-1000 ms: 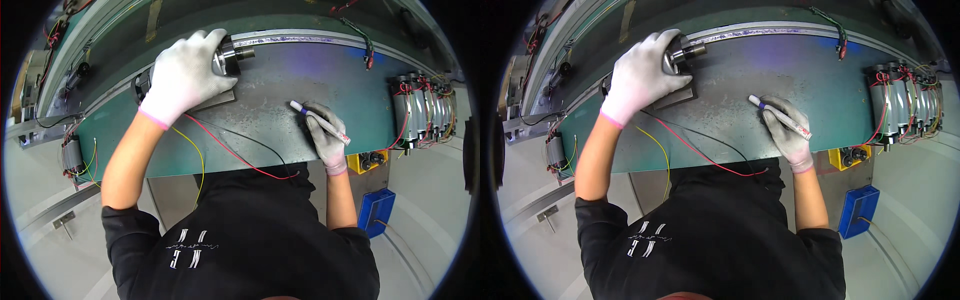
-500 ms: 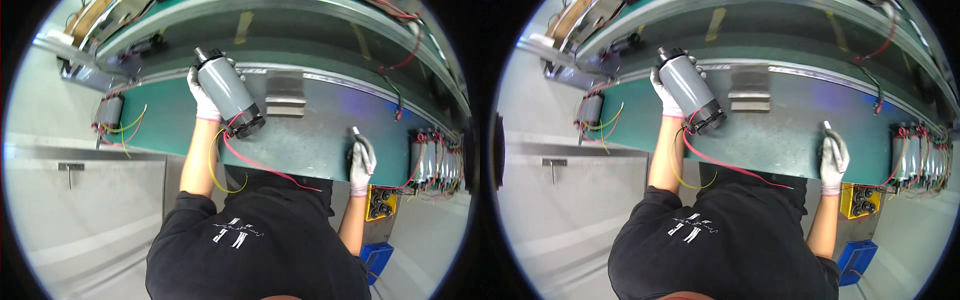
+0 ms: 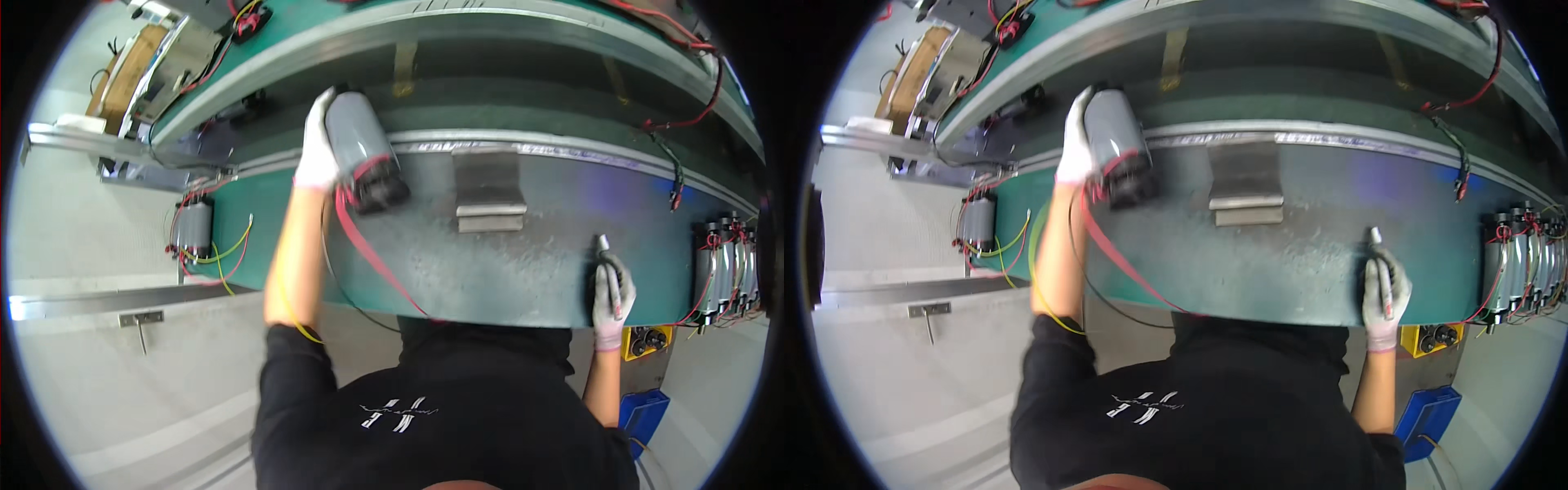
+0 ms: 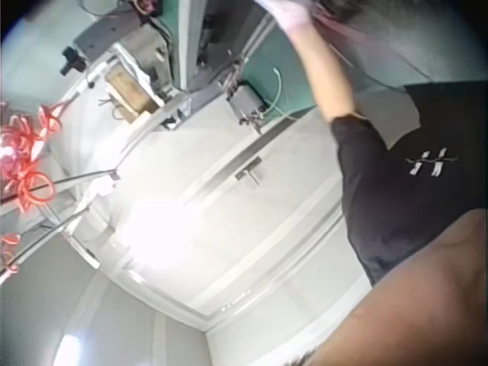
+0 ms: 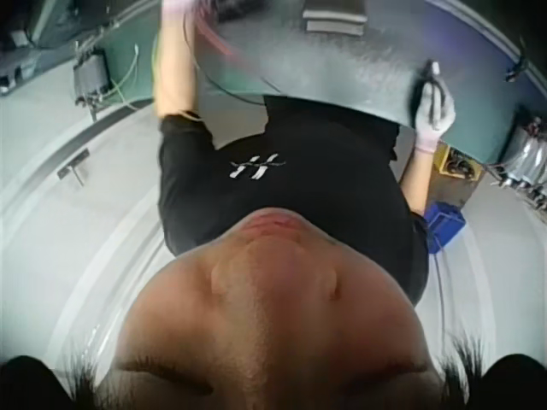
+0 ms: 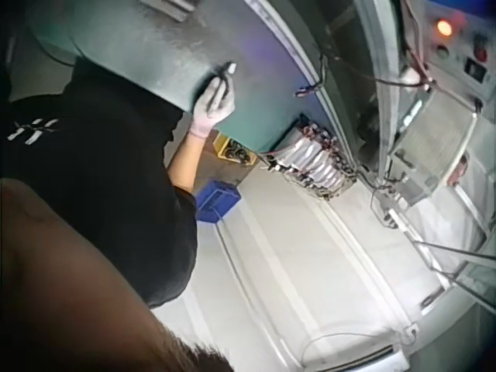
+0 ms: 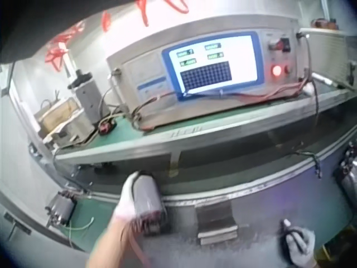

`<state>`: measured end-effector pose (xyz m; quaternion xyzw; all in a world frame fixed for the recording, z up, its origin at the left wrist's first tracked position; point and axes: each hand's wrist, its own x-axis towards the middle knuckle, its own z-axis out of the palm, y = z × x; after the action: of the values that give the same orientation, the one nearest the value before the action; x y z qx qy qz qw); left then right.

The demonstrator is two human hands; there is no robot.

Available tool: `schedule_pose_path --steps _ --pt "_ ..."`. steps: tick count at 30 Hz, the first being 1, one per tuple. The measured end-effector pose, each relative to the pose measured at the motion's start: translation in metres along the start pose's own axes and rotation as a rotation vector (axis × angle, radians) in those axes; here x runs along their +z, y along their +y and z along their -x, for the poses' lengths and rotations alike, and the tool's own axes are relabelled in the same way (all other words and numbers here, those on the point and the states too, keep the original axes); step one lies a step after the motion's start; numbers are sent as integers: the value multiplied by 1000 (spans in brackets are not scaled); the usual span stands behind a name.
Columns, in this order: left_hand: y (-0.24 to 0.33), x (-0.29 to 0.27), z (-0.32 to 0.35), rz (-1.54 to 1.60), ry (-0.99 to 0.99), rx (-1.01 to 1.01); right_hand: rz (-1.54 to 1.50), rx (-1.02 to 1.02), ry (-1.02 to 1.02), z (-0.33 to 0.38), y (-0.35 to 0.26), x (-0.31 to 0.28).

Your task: Manually assemble components of an electric motor and perform functional testing on an assembly line.

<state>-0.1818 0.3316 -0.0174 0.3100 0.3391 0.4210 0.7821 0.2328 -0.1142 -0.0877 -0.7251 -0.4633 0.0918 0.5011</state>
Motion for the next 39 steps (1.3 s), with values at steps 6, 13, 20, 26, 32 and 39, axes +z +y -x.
schedule_pose_path --steps 6,13,20,26,32,39 --pt "68 36 -245 -588 -314 311 252 -176 -62 18 0 -5" --pt "16 52 -280 -1249 -445 922 293 -97 -44 21 -22 15" --pt "39 -29 -88 -1969 164 696 385 -105 -14 23 -16 10" --pt "185 -271 230 -2035 1383 657 432 -88 -76 11 -13 21" --pt "192 -358 218 -2358 1364 -27 447 -109 -90 19 -9 16" --pt "251 -303 206 -2121 963 -262 513 -106 -61 31 -10 19"
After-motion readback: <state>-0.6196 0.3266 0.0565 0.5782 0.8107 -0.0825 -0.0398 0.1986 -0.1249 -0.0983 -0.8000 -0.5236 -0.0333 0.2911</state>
